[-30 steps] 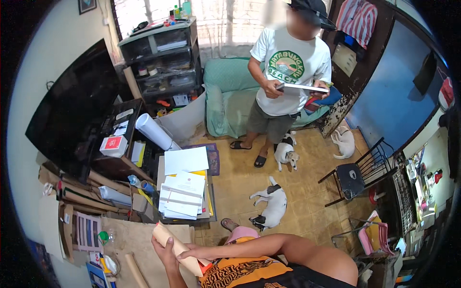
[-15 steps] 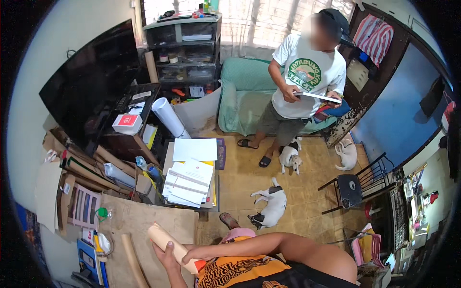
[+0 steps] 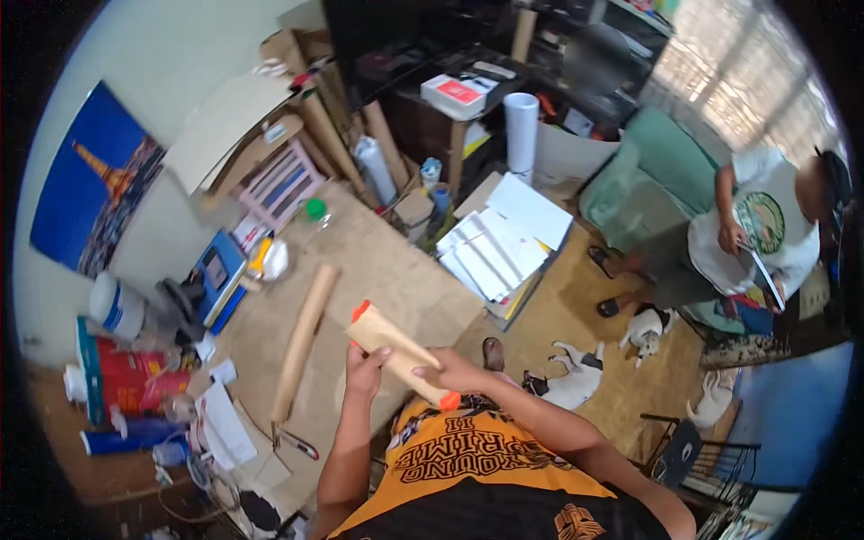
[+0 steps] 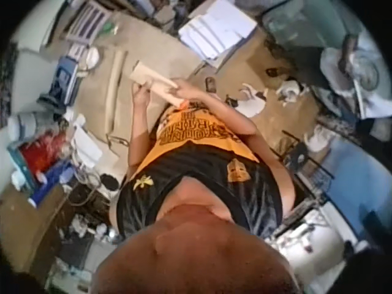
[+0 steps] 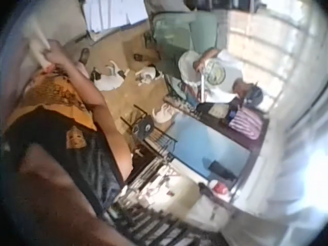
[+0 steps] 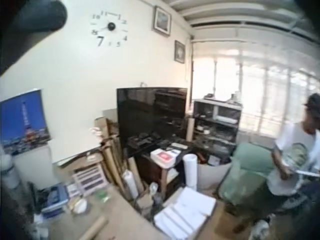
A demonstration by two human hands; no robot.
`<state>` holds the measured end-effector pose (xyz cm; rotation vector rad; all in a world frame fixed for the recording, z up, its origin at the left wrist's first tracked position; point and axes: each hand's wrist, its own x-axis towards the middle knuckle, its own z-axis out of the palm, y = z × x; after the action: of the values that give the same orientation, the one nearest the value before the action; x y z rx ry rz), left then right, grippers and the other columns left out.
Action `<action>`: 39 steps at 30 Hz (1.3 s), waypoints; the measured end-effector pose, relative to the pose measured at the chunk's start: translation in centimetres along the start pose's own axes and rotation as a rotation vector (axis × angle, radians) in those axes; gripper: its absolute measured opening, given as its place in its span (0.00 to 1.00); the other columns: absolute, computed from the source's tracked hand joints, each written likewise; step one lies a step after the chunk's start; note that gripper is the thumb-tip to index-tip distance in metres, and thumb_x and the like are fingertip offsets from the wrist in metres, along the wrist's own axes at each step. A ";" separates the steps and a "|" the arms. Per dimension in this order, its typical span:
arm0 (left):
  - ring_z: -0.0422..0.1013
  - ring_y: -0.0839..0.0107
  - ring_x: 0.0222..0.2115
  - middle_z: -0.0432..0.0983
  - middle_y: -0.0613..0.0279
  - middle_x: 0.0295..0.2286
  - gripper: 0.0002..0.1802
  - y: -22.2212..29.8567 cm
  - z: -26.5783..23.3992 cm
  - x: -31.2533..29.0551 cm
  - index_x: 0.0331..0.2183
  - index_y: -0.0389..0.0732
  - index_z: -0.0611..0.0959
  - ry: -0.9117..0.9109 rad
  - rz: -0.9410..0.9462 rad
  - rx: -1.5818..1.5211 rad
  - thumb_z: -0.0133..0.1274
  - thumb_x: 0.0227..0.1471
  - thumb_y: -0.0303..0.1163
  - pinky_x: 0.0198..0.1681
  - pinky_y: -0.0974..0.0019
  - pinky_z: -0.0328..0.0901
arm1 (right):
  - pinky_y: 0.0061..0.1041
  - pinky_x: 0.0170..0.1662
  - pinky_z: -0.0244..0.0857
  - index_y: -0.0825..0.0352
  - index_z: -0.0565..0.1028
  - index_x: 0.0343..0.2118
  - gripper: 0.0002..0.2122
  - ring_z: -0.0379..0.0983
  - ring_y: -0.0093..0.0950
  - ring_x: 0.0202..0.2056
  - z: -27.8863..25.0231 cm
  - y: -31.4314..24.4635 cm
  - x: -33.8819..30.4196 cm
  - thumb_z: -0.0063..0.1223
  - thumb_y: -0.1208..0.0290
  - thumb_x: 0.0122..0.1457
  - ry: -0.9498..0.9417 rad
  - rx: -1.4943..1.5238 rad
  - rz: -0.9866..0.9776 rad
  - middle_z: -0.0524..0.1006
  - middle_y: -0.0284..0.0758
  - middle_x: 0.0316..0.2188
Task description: The person gathers a stack of pages, aligns them, and inserts them into a book cover. They then use a brush to apply glue to a paper, fold the paper over a book spine, and trim excess paper from a roll using a utility knife before inserting a rolled paper into the book binding.
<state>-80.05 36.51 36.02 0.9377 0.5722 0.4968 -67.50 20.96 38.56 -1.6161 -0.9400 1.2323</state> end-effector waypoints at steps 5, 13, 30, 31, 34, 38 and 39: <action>0.70 0.74 0.38 0.73 0.66 0.37 0.24 0.3 -0.6 -1.4 0.44 0.38 0.72 0.087 0.026 -0.014 0.56 0.41 0.18 0.45 0.70 0.63 | 0.38 0.33 0.66 0.69 0.69 0.43 0.14 0.74 0.45 0.30 1.9 -0.4 0.7 0.47 0.67 0.56 0.081 -0.258 -0.030 0.75 0.51 0.26; 0.70 0.73 0.38 0.73 0.65 0.37 0.23 0.5 -1.3 -2.9 0.43 0.37 0.72 0.213 0.087 -0.044 0.56 0.42 0.17 0.44 0.69 0.64 | 0.42 0.36 0.67 0.65 0.56 0.55 0.32 0.73 0.51 0.33 5.5 -0.9 0.3 0.57 0.62 0.48 0.151 -0.276 -0.200 0.74 0.52 0.32; 0.72 0.72 0.27 0.72 0.61 0.33 0.17 0.2 -4.5 -3.6 0.44 0.42 0.68 0.208 -0.084 -0.155 0.52 0.52 0.30 0.24 0.71 0.67 | 0.33 0.27 0.70 0.77 0.50 0.58 0.34 0.73 0.41 0.26 6.6 -1.5 2.1 0.49 0.69 0.50 0.107 -1.041 -0.254 0.70 0.48 0.33; 0.72 0.72 0.27 0.72 0.61 0.33 0.17 -0.1 -4.8 -3.4 0.44 0.42 0.68 0.208 -0.081 -0.157 0.52 0.52 0.30 0.24 0.71 0.67 | 0.33 0.27 0.70 0.77 0.50 0.58 0.34 0.73 0.41 0.26 6.9 -1.3 2.3 0.49 0.69 0.50 0.107 -1.044 -0.256 0.70 0.48 0.33; 0.73 0.68 0.29 0.73 0.60 0.33 0.15 -0.9 -5.8 -2.9 0.41 0.41 0.69 0.321 -0.159 0.051 0.53 0.52 0.30 0.27 0.66 0.69 | 0.30 0.26 0.69 0.76 0.50 0.59 0.35 0.72 0.38 0.25 7.7 -1.1 2.5 0.49 0.70 0.49 0.075 -1.170 -0.327 0.68 0.44 0.32; 0.74 0.66 0.30 0.74 0.59 0.33 0.16 -0.2 -5.6 -2.3 0.42 0.38 0.70 0.263 -0.196 -0.021 0.54 0.51 0.30 0.29 0.65 0.71 | 0.32 0.29 0.68 0.72 0.46 0.61 0.39 0.71 0.38 0.27 7.2 -0.7 2.4 0.52 0.69 0.47 0.056 -1.226 -0.283 0.67 0.44 0.34; 0.74 0.66 0.31 0.74 0.58 0.33 0.16 -0.2 -5.2 -2.1 0.41 0.37 0.70 0.223 -0.168 -0.072 0.54 0.51 0.29 0.29 0.65 0.71 | 0.32 0.30 0.68 0.71 0.46 0.62 0.40 0.71 0.38 0.27 6.8 -0.3 2.4 0.52 0.68 0.46 0.071 -1.256 -0.295 0.67 0.44 0.35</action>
<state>-84.96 38.26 33.88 0.7629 0.8229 0.4705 -73.65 24.54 37.23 -2.2505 -2.0308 0.2830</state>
